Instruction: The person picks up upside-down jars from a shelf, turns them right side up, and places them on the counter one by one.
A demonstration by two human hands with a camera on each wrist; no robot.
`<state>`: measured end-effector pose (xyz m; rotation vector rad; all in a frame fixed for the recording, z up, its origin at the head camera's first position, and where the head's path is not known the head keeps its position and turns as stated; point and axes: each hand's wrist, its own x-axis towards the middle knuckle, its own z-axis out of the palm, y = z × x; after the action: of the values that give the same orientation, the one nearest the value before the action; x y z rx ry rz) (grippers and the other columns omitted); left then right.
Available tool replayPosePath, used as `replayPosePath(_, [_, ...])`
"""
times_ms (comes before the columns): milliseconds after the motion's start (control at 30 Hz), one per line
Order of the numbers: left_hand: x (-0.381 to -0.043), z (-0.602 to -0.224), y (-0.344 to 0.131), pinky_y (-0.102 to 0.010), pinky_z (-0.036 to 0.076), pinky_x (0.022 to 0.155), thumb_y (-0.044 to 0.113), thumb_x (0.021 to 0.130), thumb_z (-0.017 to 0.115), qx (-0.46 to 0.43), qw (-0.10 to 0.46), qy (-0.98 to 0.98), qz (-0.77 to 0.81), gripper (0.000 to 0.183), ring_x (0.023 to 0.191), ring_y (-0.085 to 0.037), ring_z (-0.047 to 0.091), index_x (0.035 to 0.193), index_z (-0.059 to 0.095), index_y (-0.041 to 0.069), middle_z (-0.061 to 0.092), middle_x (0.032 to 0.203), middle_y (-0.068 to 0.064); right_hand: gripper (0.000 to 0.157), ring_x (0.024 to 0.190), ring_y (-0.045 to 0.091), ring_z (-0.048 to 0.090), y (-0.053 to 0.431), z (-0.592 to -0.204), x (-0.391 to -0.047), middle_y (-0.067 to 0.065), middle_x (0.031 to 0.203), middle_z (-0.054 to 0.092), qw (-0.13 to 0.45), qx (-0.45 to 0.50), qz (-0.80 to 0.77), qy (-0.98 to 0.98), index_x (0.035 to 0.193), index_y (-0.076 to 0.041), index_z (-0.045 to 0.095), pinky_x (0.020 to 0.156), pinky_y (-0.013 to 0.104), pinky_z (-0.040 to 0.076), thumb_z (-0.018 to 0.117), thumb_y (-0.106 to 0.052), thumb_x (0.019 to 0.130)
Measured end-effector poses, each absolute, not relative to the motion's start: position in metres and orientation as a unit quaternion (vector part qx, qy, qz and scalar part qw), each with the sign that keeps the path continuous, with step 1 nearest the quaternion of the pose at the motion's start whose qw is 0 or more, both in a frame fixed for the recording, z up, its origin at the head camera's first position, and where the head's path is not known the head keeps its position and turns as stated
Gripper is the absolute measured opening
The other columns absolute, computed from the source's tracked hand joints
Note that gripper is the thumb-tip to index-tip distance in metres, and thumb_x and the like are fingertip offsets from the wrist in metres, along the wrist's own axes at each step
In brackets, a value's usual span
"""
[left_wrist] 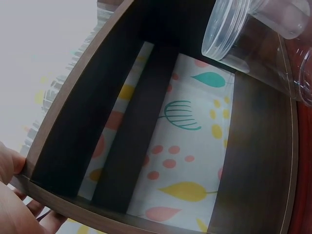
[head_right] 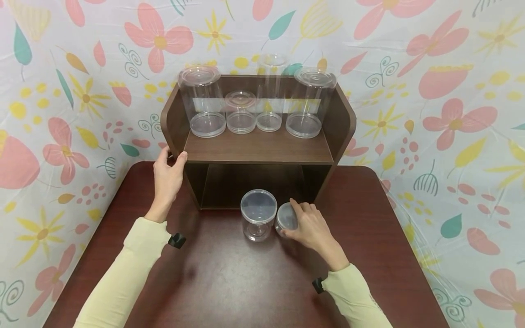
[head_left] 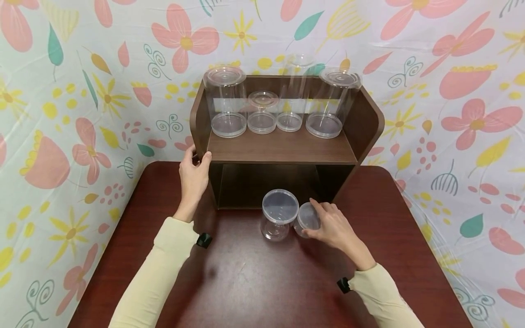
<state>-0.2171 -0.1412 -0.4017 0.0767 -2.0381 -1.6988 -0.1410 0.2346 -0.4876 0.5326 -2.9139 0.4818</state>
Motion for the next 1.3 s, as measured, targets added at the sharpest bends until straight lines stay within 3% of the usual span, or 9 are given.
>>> replayPosePath(933, [-0.217,-0.405,-0.139,-0.036,0.050,0.096,0.015,0.100,0.067,0.023,0.242,-0.730,-0.639,0.036,0.109,-0.025,0.064,0.133,0.064,0.001,0.067,0.123,-0.018,0.096,0.105,0.040,0.057,0.232,-0.510,-0.148,0.027,0.122,0.062,0.043,0.171,0.165,-0.970,0.146,0.005,0.051,0.086,0.052,0.051,0.093,-0.038,0.072])
replayPosePath(1300, [-0.218,-0.406,-0.142,-0.036,0.050,0.097,0.016,0.101,0.065,0.020,0.244,-0.738,-0.628,0.036,0.108,-0.024,0.063,0.133,0.063,0.002,0.067,0.122,-0.017,0.104,0.119,0.049,0.056,0.235,-0.502,-0.149,0.031,0.130,0.059,0.035,0.164,0.183,-0.969,0.147,0.008,0.047,0.098,0.060,0.048,0.092,-0.046,0.072])
